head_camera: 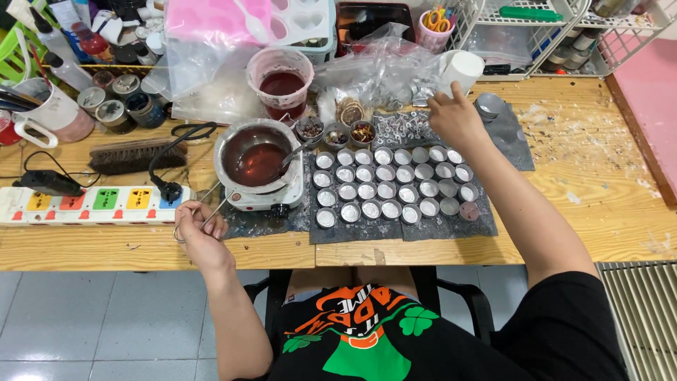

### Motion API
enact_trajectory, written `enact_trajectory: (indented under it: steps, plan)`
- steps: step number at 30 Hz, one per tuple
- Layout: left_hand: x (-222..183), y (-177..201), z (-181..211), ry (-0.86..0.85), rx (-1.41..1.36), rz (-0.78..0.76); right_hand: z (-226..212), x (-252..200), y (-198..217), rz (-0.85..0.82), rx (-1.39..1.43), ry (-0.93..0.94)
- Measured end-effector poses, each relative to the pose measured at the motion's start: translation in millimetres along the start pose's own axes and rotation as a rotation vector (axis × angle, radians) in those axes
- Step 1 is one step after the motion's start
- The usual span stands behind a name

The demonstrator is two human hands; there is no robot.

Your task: Melting wax pellets in a small pot and pouring them onto a surface to create seals.

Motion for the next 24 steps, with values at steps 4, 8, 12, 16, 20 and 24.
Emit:
enact_trajectory:
  steps: [4,8,12,16,20,24]
  plan:
    - [0,4,-4,0.004,0.009,0.007,15,-2,5,-0.012,0.032,-0.052]
    - [0,4,-4,0.001,-0.004,0.011,41,-17,16,0.019,0.141,-0.172]
    - [-2,1,0,-0.007,0.025,0.006,67,-39,45,0.134,0.646,-0.307]
    - [-3,1,-1,0.007,0.019,-0.005,79,-77,66,0.118,1.101,-0.494]
    - [-5,2,-2,0.012,0.020,0.008,69,-127,49,0.003,1.583,-0.671]
    - [-9,-2,2,0.009,0.040,0.016,63,-189,20,0.109,1.613,-0.834]
Point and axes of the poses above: each hand's wrist, its own x-axis towards the middle knuckle, its own y-axis out of the back of the hand, z = x × y, the point moved 8 cm from there along x, towards the middle knuckle, and after that the axes turned 4 degrees about -y, right-handed, at the moved point
